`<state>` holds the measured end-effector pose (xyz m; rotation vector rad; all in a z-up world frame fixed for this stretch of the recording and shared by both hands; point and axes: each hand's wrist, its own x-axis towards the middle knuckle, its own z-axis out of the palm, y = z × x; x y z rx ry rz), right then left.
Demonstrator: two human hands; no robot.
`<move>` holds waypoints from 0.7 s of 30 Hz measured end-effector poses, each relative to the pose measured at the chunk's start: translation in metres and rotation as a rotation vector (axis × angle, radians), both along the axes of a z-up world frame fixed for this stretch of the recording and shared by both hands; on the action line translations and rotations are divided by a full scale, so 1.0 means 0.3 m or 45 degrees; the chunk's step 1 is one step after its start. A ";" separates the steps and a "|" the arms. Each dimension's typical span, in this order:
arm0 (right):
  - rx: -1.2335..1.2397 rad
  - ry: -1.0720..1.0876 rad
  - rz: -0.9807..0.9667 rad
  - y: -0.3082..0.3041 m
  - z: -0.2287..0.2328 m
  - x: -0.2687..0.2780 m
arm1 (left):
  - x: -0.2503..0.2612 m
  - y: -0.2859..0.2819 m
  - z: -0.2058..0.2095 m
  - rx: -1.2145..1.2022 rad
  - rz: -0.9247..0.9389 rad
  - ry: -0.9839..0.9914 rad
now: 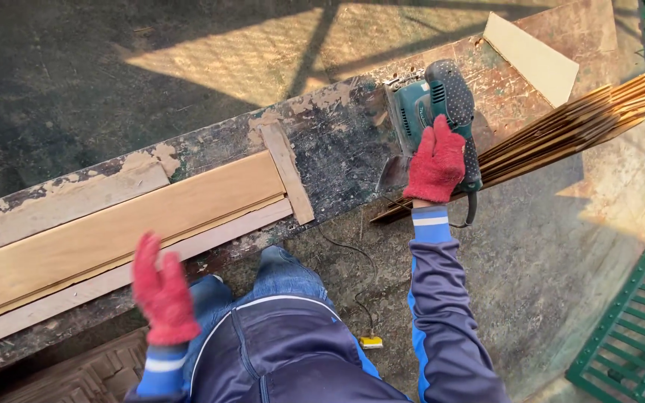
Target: Sanding a wooden plank using an orbital sander and a sanding block.
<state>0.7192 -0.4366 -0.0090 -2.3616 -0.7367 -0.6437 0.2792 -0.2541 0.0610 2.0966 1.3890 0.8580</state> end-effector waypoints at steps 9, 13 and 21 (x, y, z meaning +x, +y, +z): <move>0.602 1.121 -0.196 0.145 -0.302 -0.152 | 0.697 -0.102 -0.209 -0.331 -0.951 -0.006; 0.382 1.182 -0.014 0.195 -0.152 -0.204 | 0.803 -0.082 -0.439 -1.015 -0.548 0.471; -0.317 0.143 -0.064 -0.094 0.132 0.124 | 0.823 -0.007 -0.400 -1.175 -0.398 0.424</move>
